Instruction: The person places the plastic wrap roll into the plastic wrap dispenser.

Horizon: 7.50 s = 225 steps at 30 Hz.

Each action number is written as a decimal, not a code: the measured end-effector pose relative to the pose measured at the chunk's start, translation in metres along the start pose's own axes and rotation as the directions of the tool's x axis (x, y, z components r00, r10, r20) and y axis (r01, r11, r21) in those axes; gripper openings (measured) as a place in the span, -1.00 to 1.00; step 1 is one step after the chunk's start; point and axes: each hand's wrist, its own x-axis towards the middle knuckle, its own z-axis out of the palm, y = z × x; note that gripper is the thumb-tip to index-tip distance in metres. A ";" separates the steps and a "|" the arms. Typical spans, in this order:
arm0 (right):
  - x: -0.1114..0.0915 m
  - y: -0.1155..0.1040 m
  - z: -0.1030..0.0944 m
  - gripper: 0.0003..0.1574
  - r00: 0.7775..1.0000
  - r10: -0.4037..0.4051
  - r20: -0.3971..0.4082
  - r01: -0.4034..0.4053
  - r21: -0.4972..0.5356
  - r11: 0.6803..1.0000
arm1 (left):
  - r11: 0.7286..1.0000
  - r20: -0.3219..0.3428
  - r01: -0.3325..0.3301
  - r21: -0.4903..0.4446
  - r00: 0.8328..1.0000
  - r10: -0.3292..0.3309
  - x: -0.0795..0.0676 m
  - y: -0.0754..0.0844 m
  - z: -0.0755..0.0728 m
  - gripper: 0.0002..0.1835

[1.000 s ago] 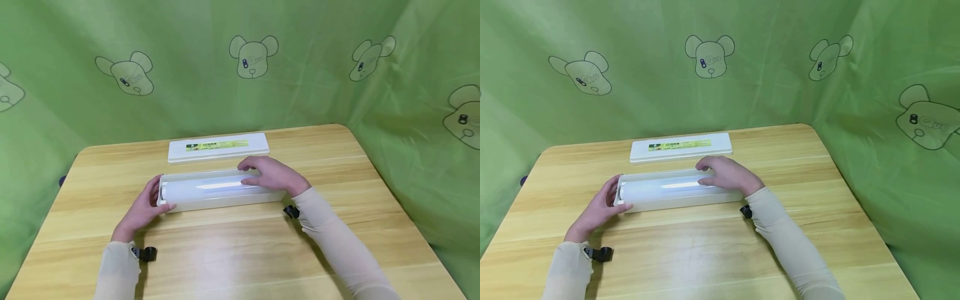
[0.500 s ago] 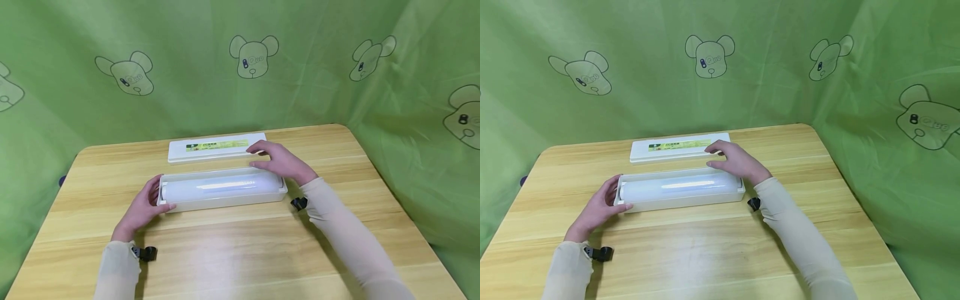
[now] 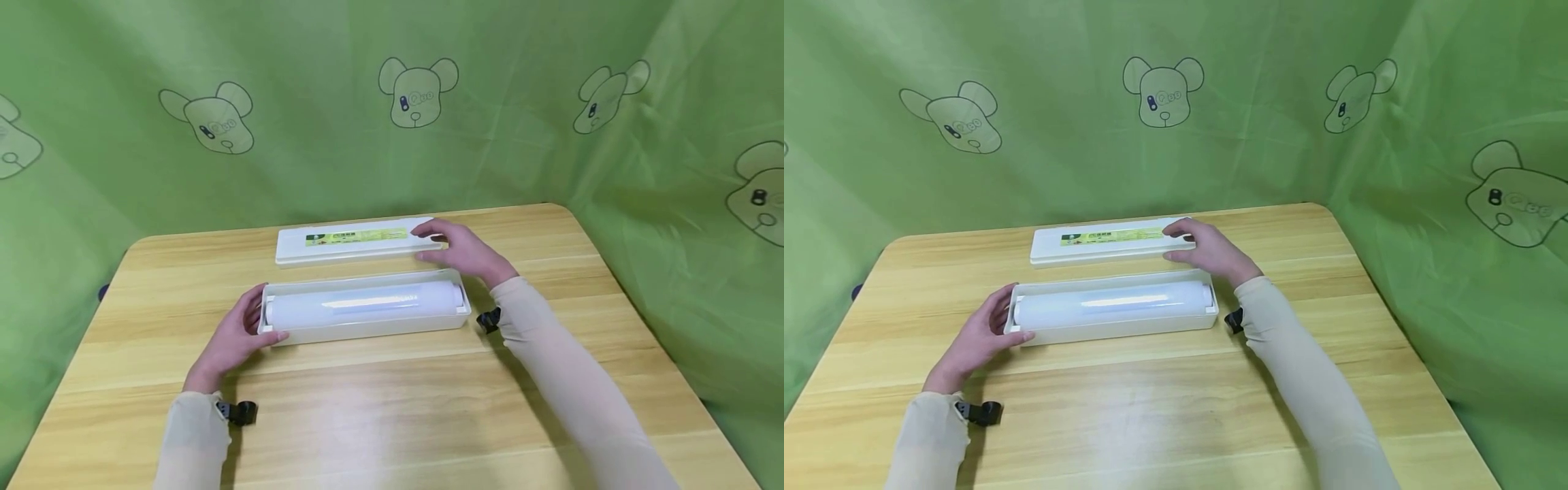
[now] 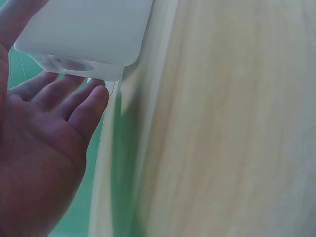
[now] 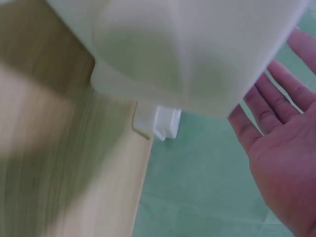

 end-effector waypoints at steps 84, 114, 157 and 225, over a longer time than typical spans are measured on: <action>0.054 0.094 -0.020 0.17 0.968 0.234 0.091 -0.224 -0.105 0.969 | 0.999 0.020 0.032 -0.030 0.999 -0.031 0.000 0.002 0.001 0.11; 0.039 0.091 -0.024 0.05 0.978 0.202 0.043 -0.203 0.012 0.979 | 1.000 0.013 -0.002 -0.017 1.000 0.002 0.007 -0.008 -0.002 0.12; 0.011 0.053 -0.040 0.09 0.982 0.185 0.050 -0.191 0.200 0.961 | 0.998 0.010 -0.027 -0.055 1.000 0.028 0.009 -0.013 0.001 0.07; -0.022 0.035 -0.037 0.05 0.990 0.115 0.081 -0.135 0.301 0.944 | 0.992 -0.022 -0.060 0.114 0.998 0.062 0.033 0.022 -0.009 0.02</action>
